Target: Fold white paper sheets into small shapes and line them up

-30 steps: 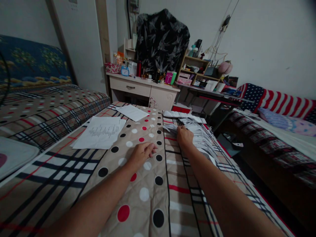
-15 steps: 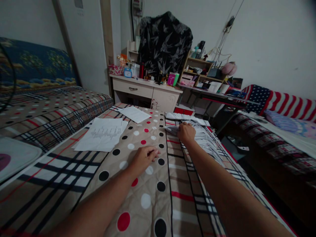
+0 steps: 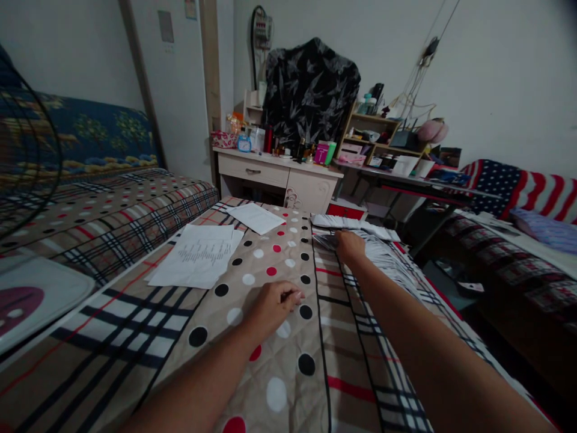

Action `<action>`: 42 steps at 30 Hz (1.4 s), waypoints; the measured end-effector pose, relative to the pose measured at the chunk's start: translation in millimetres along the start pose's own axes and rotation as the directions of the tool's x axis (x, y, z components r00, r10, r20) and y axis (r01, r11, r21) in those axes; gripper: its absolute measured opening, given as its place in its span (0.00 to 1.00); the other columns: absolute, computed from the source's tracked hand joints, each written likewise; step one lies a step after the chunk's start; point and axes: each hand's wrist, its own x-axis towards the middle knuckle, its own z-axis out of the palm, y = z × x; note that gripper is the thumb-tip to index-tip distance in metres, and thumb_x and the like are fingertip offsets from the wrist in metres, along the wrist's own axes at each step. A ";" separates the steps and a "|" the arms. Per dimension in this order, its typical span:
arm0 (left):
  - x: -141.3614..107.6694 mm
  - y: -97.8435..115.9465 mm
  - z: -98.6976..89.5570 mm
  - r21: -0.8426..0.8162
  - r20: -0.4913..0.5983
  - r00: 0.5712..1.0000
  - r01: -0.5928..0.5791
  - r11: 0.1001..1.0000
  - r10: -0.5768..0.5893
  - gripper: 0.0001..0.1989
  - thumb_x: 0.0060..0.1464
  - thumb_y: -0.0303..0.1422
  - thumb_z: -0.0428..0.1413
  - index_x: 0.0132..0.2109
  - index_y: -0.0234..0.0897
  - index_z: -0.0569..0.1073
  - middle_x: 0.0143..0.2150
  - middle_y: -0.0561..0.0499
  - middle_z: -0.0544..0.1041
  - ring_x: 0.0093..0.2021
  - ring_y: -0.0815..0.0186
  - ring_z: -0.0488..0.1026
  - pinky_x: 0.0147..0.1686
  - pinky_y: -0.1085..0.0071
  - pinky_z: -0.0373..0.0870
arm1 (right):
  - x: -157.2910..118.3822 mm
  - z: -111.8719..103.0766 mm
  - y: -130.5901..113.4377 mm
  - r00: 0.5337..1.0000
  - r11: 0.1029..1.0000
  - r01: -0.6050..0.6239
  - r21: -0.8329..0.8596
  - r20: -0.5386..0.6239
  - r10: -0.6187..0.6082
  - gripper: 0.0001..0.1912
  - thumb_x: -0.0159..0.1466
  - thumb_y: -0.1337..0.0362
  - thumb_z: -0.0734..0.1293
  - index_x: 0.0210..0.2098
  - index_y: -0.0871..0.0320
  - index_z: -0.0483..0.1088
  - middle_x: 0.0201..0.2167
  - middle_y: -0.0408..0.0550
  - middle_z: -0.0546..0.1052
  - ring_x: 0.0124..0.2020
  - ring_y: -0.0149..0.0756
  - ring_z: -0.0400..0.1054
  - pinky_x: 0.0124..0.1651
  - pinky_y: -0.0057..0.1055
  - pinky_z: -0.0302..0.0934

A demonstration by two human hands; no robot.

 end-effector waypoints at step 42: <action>0.0 8.1 -14.0 0.139 -0.151 0.983 -0.088 0.986 0.109 0.11 0.54 0.34 0.53 0.35 0.35 0.78 0.36 0.45 0.81 0.38 0.60 0.78 0.43 0.66 0.72 | -210.5 3.4 -117.5 0.961 0.615 0.250 0.748 -0.268 -0.065 0.26 0.58 0.75 0.60 0.56 0.64 0.66 0.56 0.58 0.72 0.58 0.46 0.64 0.63 0.44 0.55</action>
